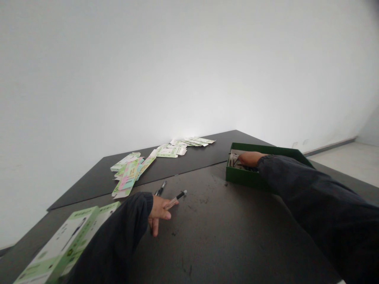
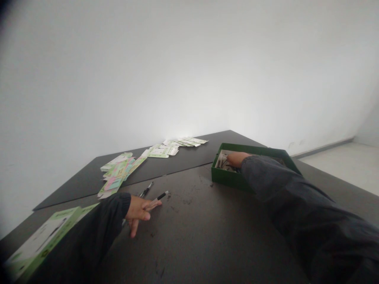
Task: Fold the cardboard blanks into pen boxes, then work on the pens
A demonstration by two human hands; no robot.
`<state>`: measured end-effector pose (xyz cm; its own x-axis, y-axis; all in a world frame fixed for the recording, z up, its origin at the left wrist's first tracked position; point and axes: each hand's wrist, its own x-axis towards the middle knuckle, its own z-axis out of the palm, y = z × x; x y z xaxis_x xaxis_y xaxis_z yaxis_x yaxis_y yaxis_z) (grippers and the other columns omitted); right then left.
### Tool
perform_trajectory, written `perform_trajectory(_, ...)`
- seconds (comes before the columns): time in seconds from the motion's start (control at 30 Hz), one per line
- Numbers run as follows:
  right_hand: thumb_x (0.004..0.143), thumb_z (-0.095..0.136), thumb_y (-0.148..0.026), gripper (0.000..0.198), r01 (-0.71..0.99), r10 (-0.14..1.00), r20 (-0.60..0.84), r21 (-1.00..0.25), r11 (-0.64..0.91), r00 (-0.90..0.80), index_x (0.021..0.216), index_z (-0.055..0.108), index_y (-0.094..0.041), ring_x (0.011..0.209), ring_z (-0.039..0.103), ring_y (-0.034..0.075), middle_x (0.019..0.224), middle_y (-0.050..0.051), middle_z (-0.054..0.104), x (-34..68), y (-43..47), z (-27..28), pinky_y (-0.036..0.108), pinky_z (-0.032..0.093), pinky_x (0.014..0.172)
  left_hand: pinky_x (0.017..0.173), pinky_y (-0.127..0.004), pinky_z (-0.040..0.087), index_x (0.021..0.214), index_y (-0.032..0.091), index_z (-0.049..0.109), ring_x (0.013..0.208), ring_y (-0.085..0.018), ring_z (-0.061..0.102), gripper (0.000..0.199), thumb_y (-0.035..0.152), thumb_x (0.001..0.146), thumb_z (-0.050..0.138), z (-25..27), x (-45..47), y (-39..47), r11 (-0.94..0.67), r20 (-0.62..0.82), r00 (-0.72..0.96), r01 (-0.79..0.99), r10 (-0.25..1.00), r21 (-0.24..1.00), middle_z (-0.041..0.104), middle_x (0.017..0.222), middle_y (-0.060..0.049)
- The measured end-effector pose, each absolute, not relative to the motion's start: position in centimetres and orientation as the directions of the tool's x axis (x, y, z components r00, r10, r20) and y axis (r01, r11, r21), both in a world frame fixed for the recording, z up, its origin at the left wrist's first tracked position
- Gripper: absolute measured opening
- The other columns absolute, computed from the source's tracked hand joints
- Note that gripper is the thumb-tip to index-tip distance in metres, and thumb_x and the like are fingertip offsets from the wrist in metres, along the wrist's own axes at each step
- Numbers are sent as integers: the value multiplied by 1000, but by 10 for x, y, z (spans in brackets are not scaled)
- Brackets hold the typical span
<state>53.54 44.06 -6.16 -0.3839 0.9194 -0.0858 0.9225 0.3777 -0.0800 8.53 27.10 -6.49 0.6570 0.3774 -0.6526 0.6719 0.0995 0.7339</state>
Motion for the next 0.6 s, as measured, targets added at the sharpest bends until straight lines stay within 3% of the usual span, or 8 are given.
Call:
perform_trajectory(0.07, 69, 48, -27, 20, 927, 923, -79, -33, 375, -376, 68, 60, -12, 77, 55, 23, 80, 15, 60, 536, 441, -61, 30, 37, 66, 65, -43, 43, 131, 18, -12, 78, -32, 59, 101, 56, 65, 54, -60, 88, 271, 95, -659, 662, 676, 357, 731, 48, 111, -21)
perform_trajectory(0.13, 69, 47, -26, 20, 925, 922, -75, -2, 380, -379, 70, 61, -12, 79, 55, 23, 83, 15, 60, 536, 441, -61, 30, 37, 67, 66, -42, 43, 131, 16, -12, 78, -31, 59, 99, 56, 67, 52, -56, 89, 270, 80, -661, 667, 681, 343, 728, 54, 103, -18)
perform_trajectory(0.37, 68, 49, -27, 18, 927, 922, -104, 11, 376, -373, 68, 60, -12, 71, 56, 21, 78, 12, 61, 533, 441, -64, 28, 38, 63, 66, -40, 45, 130, 18, -13, 80, -31, 59, 96, 52, 69, 52, -52, 92, 269, 87, -679, 644, 700, 351, 709, 31, 126, -24)
perform_trajectory(0.43, 68, 49, -27, 19, 930, 925, -102, 2, 368, -366, 66, 60, -12, 70, 56, 21, 77, 13, 61, 532, 442, -64, 28, 38, 62, 65, -39, 45, 131, 17, -13, 79, -30, 59, 98, 54, 68, 53, -52, 92, 269, 83, -679, 645, 701, 349, 708, 31, 126, -25)
perform_trajectory(0.53, 68, 48, -26, 19, 926, 922, -93, -32, 376, -377, 63, 59, -12, 68, 55, 20, 73, 12, 60, 531, 443, -60, 28, 37, 61, 62, -38, 46, 130, 15, -14, 77, -30, 60, 95, 54, 70, 49, -54, 91, 268, 39, -673, 647, 710, 359, 703, 47, 114, -23)
perform_trajectory(0.6, 69, 45, -27, 21, 920, 917, -85, -69, 386, -391, 62, 58, -13, 66, 54, 19, 70, 11, 59, 531, 443, -55, 26, 36, 60, 57, -37, 47, 130, 15, -12, 74, -29, 61, 85, 53, 76, 40, -56, 89, 267, -85, -618, 684, 695, 388, 714, 55, 103, -19)
